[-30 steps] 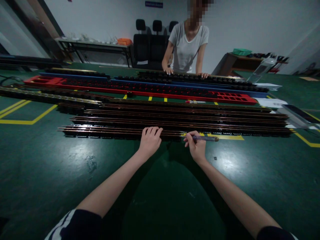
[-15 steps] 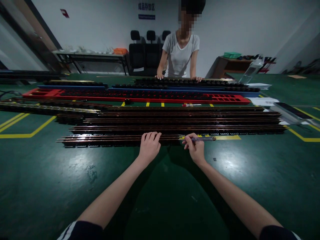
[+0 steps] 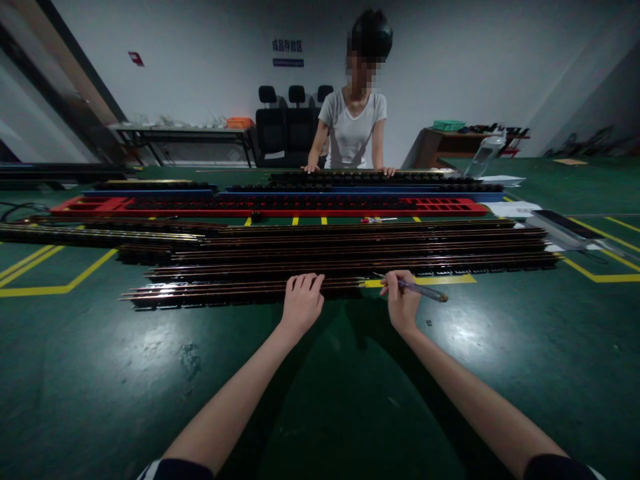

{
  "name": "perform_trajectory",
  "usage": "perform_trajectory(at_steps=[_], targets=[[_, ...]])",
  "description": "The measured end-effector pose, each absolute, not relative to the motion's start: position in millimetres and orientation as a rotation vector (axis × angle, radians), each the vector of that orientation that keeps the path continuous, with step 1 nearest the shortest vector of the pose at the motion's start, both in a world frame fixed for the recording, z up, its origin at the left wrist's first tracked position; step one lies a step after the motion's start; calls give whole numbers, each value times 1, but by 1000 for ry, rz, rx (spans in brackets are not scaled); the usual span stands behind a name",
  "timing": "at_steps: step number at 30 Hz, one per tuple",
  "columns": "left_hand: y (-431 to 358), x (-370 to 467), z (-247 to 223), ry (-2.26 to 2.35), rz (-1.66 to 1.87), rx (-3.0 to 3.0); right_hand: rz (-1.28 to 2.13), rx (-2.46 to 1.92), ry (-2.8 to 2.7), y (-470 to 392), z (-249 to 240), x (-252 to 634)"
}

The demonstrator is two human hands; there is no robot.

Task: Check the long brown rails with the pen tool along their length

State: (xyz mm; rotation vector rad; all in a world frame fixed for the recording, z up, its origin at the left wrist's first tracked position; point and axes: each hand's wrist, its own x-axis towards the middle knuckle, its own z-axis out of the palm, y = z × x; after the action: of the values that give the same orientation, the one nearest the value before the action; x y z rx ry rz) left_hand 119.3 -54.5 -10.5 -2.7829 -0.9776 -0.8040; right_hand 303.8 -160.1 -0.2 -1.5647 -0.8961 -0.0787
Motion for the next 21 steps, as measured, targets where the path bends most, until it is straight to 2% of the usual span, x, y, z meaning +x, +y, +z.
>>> perform_trajectory(at_steps=[5,21], targets=[[-53,119,-11,-948,-853,-2774,-253,-1549,-1227,-157,-3,301],[-54,118,-10,-892,-852,-2774,-486,-1680,-1947,-148,-13,290]])
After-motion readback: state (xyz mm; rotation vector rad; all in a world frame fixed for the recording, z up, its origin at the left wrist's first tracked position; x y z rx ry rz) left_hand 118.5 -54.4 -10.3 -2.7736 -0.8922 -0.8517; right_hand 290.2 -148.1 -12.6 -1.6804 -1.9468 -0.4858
